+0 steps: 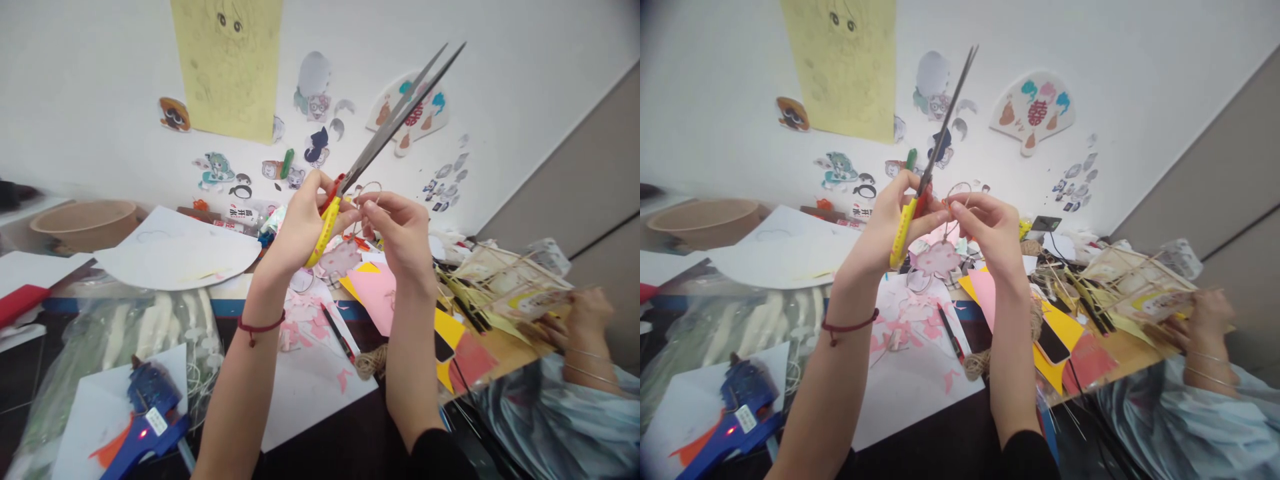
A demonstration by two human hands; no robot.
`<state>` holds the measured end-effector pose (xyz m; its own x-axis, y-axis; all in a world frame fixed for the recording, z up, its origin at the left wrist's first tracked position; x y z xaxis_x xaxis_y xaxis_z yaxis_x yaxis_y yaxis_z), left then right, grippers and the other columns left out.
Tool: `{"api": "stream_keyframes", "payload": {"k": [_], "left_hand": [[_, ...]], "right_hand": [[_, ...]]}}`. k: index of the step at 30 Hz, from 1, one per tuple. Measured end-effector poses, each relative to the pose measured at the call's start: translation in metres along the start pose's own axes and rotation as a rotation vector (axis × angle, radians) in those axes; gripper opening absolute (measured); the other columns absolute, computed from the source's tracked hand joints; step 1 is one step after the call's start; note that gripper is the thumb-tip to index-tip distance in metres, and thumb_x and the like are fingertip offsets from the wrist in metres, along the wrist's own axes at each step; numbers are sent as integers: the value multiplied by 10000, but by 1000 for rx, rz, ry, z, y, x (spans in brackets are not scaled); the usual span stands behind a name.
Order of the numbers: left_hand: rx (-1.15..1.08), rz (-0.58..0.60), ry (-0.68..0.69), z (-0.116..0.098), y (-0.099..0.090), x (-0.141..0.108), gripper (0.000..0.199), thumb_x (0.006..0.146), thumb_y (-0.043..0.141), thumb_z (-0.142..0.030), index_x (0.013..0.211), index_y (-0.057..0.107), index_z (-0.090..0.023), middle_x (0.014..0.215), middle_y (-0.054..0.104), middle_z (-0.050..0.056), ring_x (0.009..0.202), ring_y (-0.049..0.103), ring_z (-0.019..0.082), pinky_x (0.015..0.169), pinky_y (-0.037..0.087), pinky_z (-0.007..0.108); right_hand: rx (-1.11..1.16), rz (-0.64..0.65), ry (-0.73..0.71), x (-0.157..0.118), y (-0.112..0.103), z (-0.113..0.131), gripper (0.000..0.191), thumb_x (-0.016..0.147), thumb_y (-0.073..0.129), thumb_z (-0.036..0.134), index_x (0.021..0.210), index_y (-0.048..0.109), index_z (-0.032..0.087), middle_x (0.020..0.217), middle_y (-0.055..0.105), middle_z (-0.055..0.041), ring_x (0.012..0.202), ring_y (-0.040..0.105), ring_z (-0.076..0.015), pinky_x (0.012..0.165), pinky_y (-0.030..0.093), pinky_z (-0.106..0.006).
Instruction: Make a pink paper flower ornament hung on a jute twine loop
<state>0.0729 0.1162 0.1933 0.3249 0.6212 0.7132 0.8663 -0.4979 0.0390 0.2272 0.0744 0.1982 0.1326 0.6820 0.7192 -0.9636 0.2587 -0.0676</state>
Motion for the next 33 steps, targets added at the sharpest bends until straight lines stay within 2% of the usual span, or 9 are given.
{"api": "stream_keyframes", "payload": {"k": [4,9,15,19,23,25,29,33], "left_hand": [[-14,65,-17,-5,1,-2,414,766,837,-315,845,437,-241,687,642,-45,608,614,115,559,479,256],[-51,145,-21,-7,4,-4,413,785,819,-318,851,419,-243,681,642,-42,621,635,124,543,484,252],[-12,114,-43,-2,3,-3,386,768,832,-304,865,465,-232,720,658,-28,613,610,110,525,467,247],[4,61,10,2,4,1,415,786,821,-429,857,457,-245,721,610,-28,619,564,122,550,442,275],[189,-77,143,7,4,4,429,876,682,-570,879,403,-245,785,509,-16,633,457,120,600,376,293],[263,-98,169,12,6,6,449,885,657,-590,930,371,-247,864,497,-1,666,462,124,633,375,300],[343,-39,155,18,17,5,509,859,691,-574,1036,347,-243,997,509,52,798,532,175,702,415,333],[372,25,94,21,34,2,530,819,746,-527,1028,353,-239,1063,538,76,860,559,207,713,415,336]], "right_hand": [[-1,-28,-15,-4,1,6,127,782,826,346,788,758,239,789,685,10,540,492,-72,486,397,-258],[-26,-53,-22,-6,1,11,109,794,816,327,776,756,239,790,685,6,550,495,-74,489,399,-261],[-107,-93,-60,-6,-2,12,196,792,811,399,750,696,246,720,638,19,520,475,-83,480,403,-279],[-130,-137,-119,-6,-4,14,218,816,788,429,774,671,250,720,624,11,546,527,-105,514,449,-298],[-127,-342,-192,-6,-8,18,241,829,768,461,783,647,257,743,619,0,598,566,-123,552,474,-302],[-75,-476,-226,-7,-12,20,257,811,782,465,773,635,257,741,610,7,601,565,-116,553,474,-288],[42,-656,-277,-10,-20,25,232,805,791,417,762,632,253,680,570,27,588,554,-107,560,480,-270],[62,-751,-288,-13,-23,28,245,814,770,443,770,621,254,696,572,21,615,580,-121,589,512,-283]]}}
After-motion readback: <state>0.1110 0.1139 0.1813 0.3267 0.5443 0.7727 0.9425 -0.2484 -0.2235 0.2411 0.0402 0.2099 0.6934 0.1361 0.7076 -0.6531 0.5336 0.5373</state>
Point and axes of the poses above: each hand's wrist, its own x-axis towards the middle knuckle, its own y-axis out of the palm, z = x × y, the point moved 3 cm from there along x, towards the middle knuckle
